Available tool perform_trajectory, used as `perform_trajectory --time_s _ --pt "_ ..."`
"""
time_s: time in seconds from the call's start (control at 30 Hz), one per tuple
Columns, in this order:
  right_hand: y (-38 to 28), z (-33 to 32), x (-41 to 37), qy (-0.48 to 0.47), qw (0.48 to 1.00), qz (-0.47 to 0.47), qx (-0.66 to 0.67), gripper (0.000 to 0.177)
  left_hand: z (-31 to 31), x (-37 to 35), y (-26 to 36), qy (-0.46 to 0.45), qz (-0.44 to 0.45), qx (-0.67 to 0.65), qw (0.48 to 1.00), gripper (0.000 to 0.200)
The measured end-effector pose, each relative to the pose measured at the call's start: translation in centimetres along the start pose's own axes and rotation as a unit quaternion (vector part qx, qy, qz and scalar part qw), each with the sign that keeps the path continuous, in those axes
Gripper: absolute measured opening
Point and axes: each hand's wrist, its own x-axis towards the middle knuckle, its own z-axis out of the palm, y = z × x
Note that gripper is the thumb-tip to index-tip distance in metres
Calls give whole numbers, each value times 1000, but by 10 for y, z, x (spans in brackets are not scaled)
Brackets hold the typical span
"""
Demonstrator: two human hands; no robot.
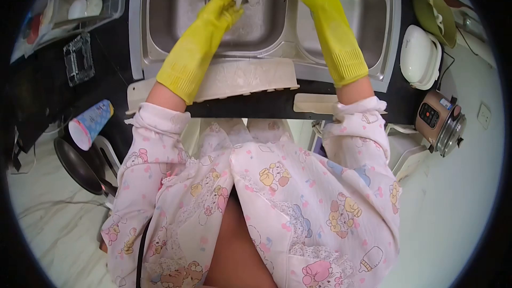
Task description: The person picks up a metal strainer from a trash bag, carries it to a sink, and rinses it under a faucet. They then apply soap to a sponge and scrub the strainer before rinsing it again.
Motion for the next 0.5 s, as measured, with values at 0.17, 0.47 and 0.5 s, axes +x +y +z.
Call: perform_trajectory --time_s 0.17,0.47,0.5 --pt "89 54 -24 -14 816 -556 -156 59 -19 -53 31 -48 148 42 987 23" --pt "99 70 -127 -111 815 -546 -159 63 -36 -97 65 -22 184 35 982 10" --pt "100 71 -133 -129 834 -514 -151 59 -33 -103 64 -10 178 25 984 11"
